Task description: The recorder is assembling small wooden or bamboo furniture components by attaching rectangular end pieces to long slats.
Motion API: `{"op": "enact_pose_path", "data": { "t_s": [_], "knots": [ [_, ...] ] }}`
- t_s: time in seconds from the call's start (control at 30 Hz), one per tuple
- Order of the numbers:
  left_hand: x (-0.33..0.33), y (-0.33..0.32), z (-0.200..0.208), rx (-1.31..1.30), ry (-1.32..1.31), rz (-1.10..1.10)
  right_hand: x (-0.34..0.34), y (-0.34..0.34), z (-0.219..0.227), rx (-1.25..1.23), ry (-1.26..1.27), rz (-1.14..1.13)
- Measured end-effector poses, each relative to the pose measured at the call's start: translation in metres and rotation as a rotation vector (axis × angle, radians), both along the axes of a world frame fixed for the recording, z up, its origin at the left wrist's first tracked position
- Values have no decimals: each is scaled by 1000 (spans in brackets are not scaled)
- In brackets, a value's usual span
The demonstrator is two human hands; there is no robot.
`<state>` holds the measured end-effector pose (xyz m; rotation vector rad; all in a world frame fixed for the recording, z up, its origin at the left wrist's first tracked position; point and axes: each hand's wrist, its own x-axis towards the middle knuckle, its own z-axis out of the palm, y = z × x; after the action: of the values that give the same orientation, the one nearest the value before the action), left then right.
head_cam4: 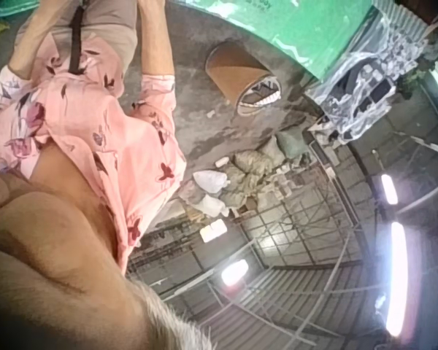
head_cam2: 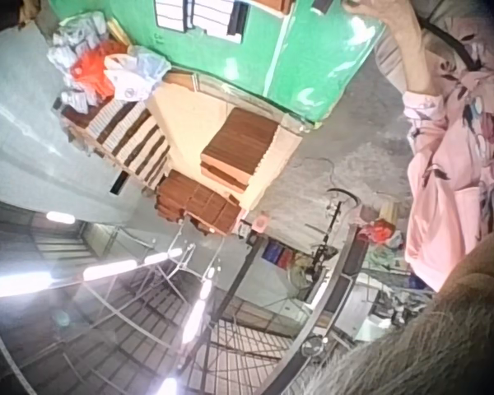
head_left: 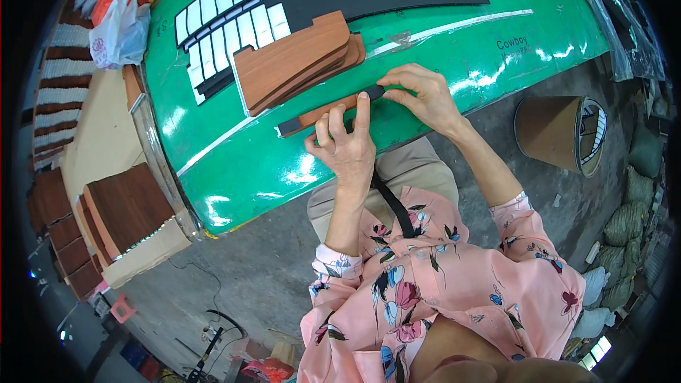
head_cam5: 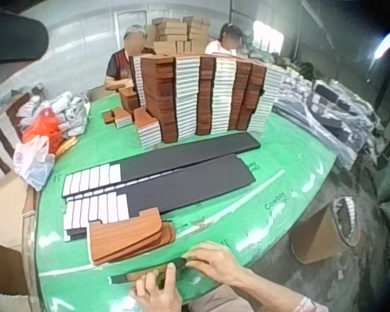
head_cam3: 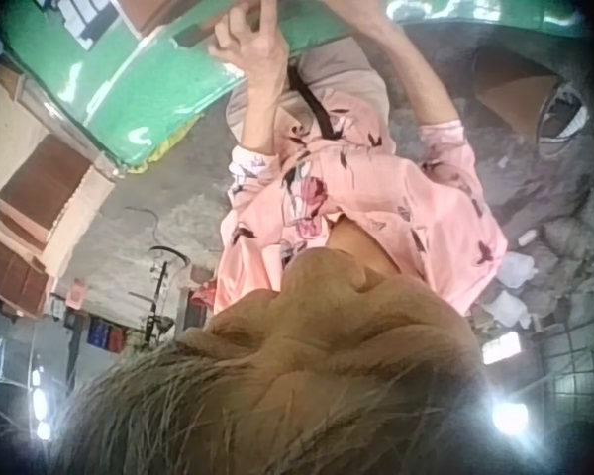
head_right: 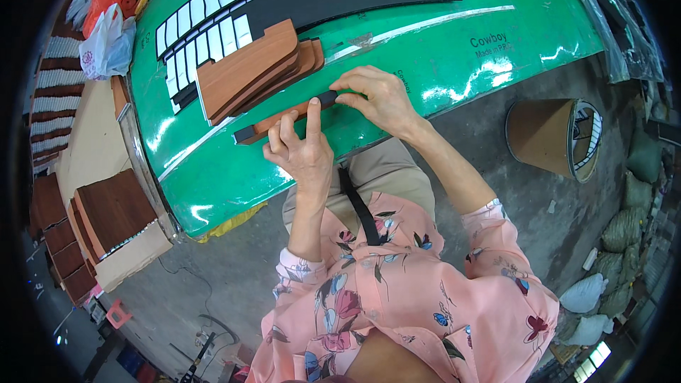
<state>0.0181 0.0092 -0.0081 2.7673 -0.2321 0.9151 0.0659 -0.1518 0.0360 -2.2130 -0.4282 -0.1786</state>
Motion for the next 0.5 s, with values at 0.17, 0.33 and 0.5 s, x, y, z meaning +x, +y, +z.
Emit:
{"op": "enact_pose_path", "data": {
  "t_s": [0.17,0.33,0.5],
  "knots": [
    [0,1,0,11,-8,2,0,1,-1,20,-31,7],
    [0,-2,0,37,-15,35,-1,-1,-4,49,-35,-1],
    [2,-1,1,35,-27,34,-3,-1,-12,29,-65,-10]
  ]
}}
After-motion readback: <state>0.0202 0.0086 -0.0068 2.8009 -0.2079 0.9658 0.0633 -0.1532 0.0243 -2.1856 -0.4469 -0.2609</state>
